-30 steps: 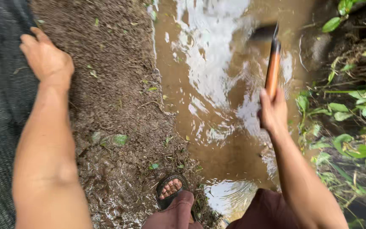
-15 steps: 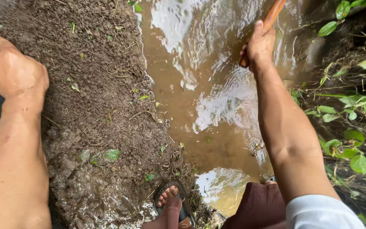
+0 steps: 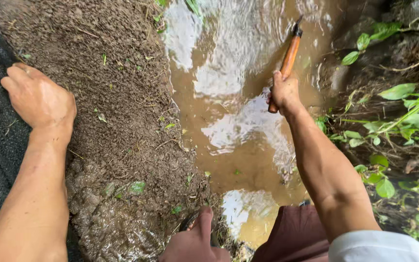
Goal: The person uses a small hand hoe to dig and scrape mud along the edge of a shallow water channel next to a black mesh barrier. They repeatedly loosen soil and push it into the water, occasionally using their left hand to clear debris or stabilize the mesh.
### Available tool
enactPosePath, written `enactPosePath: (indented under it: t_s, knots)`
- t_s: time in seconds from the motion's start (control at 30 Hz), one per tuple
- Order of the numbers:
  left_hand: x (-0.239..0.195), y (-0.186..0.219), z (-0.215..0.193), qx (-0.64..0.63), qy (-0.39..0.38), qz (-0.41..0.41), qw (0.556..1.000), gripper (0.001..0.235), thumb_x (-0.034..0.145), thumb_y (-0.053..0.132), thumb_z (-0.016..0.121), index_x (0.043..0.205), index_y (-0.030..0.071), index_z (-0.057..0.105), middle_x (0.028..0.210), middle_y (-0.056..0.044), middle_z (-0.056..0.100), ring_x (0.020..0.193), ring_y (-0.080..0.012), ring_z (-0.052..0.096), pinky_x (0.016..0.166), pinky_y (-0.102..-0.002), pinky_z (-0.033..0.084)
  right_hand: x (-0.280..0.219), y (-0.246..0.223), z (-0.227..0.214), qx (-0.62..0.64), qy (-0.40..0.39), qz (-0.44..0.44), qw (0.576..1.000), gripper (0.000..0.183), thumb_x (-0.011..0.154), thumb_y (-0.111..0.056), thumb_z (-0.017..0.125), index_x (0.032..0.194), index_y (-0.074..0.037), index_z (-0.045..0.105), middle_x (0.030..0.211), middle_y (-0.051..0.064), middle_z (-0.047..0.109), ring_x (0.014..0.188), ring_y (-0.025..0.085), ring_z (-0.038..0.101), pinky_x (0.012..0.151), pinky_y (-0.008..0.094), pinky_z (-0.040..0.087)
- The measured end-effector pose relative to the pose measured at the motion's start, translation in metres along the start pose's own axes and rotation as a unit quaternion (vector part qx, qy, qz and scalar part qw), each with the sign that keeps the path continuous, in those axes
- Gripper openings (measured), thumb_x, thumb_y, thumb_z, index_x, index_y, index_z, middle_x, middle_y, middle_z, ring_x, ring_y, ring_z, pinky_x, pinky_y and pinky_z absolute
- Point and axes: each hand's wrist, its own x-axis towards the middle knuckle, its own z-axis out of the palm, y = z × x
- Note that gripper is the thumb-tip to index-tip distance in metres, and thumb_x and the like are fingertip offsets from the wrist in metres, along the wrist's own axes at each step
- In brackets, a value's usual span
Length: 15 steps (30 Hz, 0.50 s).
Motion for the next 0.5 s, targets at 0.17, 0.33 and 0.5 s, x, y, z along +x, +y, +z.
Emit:
enactPosePath:
  t_s: [0.17,0.33,0.5]
  knots:
    - [0.003,0.003,0.007,-0.018,0.005,-0.005,1.000,0.042,0.086,-0.001,0.060,0.121,-0.023,0.054,0.122,-0.023,0.048,0.112,-0.0376,0.048,0.099,-0.040,0.048,-0.009,0.002,-0.006,0.054,-0.024,0.051,0.997,0.026,0.105,-0.031,0.056,0.106,-0.008,0.044,0.066,0.003,0.050,0.048,0.015,0.052,0.040,0.036,0.049]
    - [-0.002,-0.005,0.019,-0.053,0.037,-0.004,0.998,0.036,0.094,-0.003,0.055,0.126,-0.018,0.054,0.124,-0.020,0.047,0.114,-0.0371,0.046,0.104,-0.043,0.046,-0.026,0.003,-0.003,0.075,-0.023,0.095,0.992,0.028,0.105,-0.033,0.057,0.110,-0.009,0.043,0.068,0.004,0.051,0.049,0.016,0.051,0.041,0.036,0.048]
    - [-0.006,-0.005,0.037,-0.024,0.035,0.012,0.999,0.035,0.088,-0.001,0.057,0.119,-0.018,0.055,0.123,-0.020,0.047,0.115,-0.0371,0.046,0.101,-0.041,0.046,-0.040,0.000,-0.009,0.095,-0.033,0.112,0.989,0.025,0.102,-0.034,0.055,0.107,-0.012,0.042,0.066,0.004,0.050,0.047,0.016,0.050,0.041,0.035,0.048]
